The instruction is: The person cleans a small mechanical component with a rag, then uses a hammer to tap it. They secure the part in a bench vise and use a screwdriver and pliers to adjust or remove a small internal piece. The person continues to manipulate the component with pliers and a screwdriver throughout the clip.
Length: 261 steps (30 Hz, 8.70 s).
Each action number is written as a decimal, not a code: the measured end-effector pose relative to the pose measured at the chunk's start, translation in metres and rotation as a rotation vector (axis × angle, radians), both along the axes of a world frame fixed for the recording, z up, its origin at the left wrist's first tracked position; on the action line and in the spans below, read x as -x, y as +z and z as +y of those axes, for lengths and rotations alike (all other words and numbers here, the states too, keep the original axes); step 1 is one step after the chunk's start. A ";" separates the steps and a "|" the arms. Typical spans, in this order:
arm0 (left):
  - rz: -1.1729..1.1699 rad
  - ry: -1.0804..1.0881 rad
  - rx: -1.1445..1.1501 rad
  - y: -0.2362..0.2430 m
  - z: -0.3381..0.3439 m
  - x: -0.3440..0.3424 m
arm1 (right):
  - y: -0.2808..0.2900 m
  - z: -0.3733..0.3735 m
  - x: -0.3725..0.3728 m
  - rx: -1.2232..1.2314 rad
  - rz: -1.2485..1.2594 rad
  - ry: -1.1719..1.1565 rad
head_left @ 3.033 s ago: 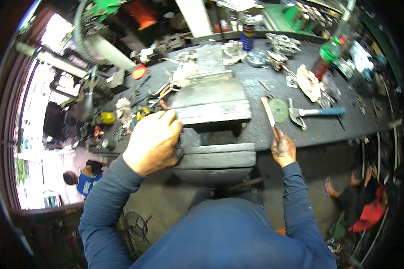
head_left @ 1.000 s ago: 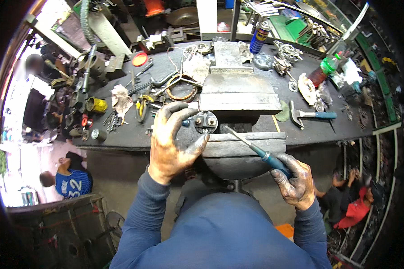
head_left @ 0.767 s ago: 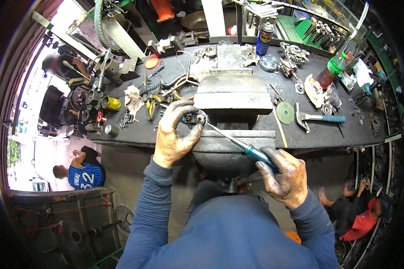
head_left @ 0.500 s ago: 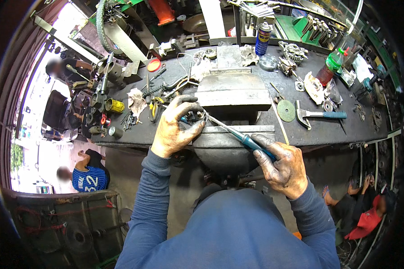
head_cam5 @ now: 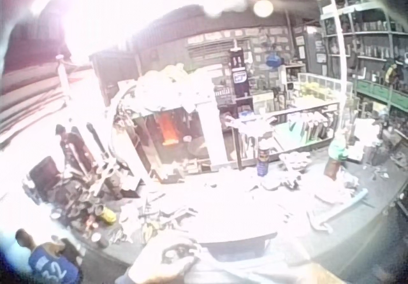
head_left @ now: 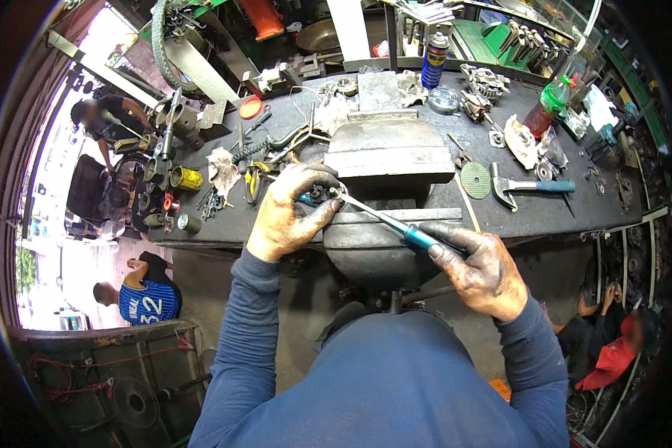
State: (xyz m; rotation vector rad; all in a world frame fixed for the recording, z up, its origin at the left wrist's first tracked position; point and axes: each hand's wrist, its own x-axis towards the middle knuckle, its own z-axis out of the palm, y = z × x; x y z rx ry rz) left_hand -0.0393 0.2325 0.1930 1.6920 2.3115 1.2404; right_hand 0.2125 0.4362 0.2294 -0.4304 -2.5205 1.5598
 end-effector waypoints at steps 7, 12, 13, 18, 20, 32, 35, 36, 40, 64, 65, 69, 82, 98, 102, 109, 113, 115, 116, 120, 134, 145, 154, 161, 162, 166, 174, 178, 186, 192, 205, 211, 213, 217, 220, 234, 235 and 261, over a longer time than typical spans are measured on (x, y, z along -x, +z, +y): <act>0.077 -0.007 -0.024 0.000 0.000 -0.003 | 0.001 0.028 0.009 -0.268 0.040 0.161; -0.091 0.087 0.000 -0.002 -0.004 -0.012 | 0.006 0.036 0.017 0.074 -0.073 0.191; -0.116 0.105 0.003 -0.002 -0.003 -0.013 | 0.008 0.039 0.019 0.137 -0.088 0.198; -0.193 0.150 -0.144 -0.027 -0.005 -0.018 | -0.005 0.034 0.019 -0.238 0.127 0.224; -0.235 0.181 -0.183 -0.033 -0.006 -0.022 | 0.004 0.032 0.021 -0.247 0.134 0.214; -0.533 0.233 -0.353 -0.048 0.006 -0.048 | 0.005 0.041 0.032 -0.259 0.017 0.338; -0.553 0.244 -0.322 -0.046 0.003 -0.048 | 0.007 0.038 0.026 -0.614 0.033 0.384; -0.573 0.244 -0.333 -0.045 0.004 -0.050 | 0.006 0.038 0.024 -0.746 0.034 0.396; -0.618 0.226 -0.364 -0.041 0.009 -0.053 | -0.006 0.044 0.028 -0.630 0.154 0.385; -0.662 0.397 -0.302 -0.037 0.012 -0.062 | 0.019 0.018 0.027 -0.910 0.069 0.265; -0.641 0.398 -0.295 -0.036 0.014 -0.063 | 0.013 0.020 0.028 -0.928 0.092 0.261; -0.602 0.407 -0.335 -0.037 0.019 -0.065 | 0.016 0.023 0.032 -0.700 0.016 0.290; -0.637 0.461 -0.332 -0.032 0.022 -0.067 | 0.023 0.024 0.034 -0.997 0.059 0.295; -0.581 0.542 -0.312 -0.034 0.027 -0.069 | 0.032 0.038 0.044 -0.768 -0.008 0.318; -0.520 0.551 -0.293 -0.036 0.026 -0.067 | 0.033 0.040 0.044 -0.748 -0.012 0.326; -0.557 0.541 -0.324 -0.036 0.027 -0.068 | 0.037 0.040 0.046 -0.805 -0.025 0.320; -0.540 0.538 -0.307 -0.032 0.027 -0.070 | 0.030 0.043 0.048 -0.807 0.013 0.324; -0.532 0.538 -0.306 -0.033 0.026 -0.070 | 0.026 0.047 0.049 -0.793 0.033 0.335; -0.535 0.538 -0.308 -0.035 0.026 -0.069 | 0.025 0.049 0.051 -0.780 0.038 0.344; -0.584 0.531 -0.333 -0.033 0.027 -0.070 | 0.025 0.054 0.053 -0.811 0.044 0.366; -0.566 0.515 -0.334 -0.036 0.026 -0.067 | 0.057 0.055 0.077 -0.836 -0.144 0.543; -0.583 0.509 -0.344 -0.036 0.028 -0.069 | 0.050 0.076 0.095 -0.408 -0.151 0.608; -0.583 0.509 -0.342 -0.039 0.027 -0.066 | 0.070 0.063 0.082 -0.667 -0.160 0.556; -0.592 0.511 -0.332 -0.037 0.025 -0.067 | 0.059 0.055 0.070 -0.589 -0.168 0.500; -0.589 0.524 -0.349 -0.038 0.026 -0.067 | 0.058 0.054 0.070 -0.561 -0.167 0.499; -0.609 0.520 -0.360 -0.035 0.028 -0.068 | 0.053 0.051 0.064 -0.559 -0.127 0.470; -0.571 0.517 -0.397 -0.043 0.027 -0.066 | 0.054 0.031 0.056 -0.599 -0.171 0.373; -0.557 0.519 -0.368 -0.037 0.030 -0.068 | 0.027 0.028 0.044 -0.554 0.031 0.302; -0.481 0.536 -0.306 -0.036 0.026 -0.067 | 0.024 0.002 0.027 -0.967 -0.015 0.242; -0.497 0.529 -0.306 -0.034 0.028 -0.067 | 0.012 -0.019 0.012 -1.159 -0.032 0.172; -0.471 0.527 -0.269 -0.038 0.026 -0.065 | -0.005 -0.030 0.009 -1.358 0.051 0.093; -0.537 0.503 -0.307 -0.030 0.025 -0.067 | -0.006 -0.042 0.015 -1.058 -0.006 0.015; -0.495 0.497 -0.317 -0.034 0.025 -0.063 | 0.009 -0.042 0.020 -0.988 -0.069 0.030; -0.489 0.497 -0.320 -0.038 0.025 -0.065 | -0.007 -0.050 0.012 -1.216 -0.007 -0.004; -0.523 0.491 -0.307 -0.037 0.026 -0.067 | -0.023 -0.056 0.008 -1.272 0.038 -0.074; -0.504 0.481 -0.302 -0.038 0.025 -0.066 | 0.006 -0.003 0.024 -0.901 0.061 0.049; -0.512 0.485 -0.310 -0.038 0.024 -0.067 | 0.007 0.002 0.027 -0.909 0.067 0.070; -0.699 0.344 -0.364 -0.054 0.002 -0.048 | 0.049 0.091 0.110 -0.540 -0.069 0.617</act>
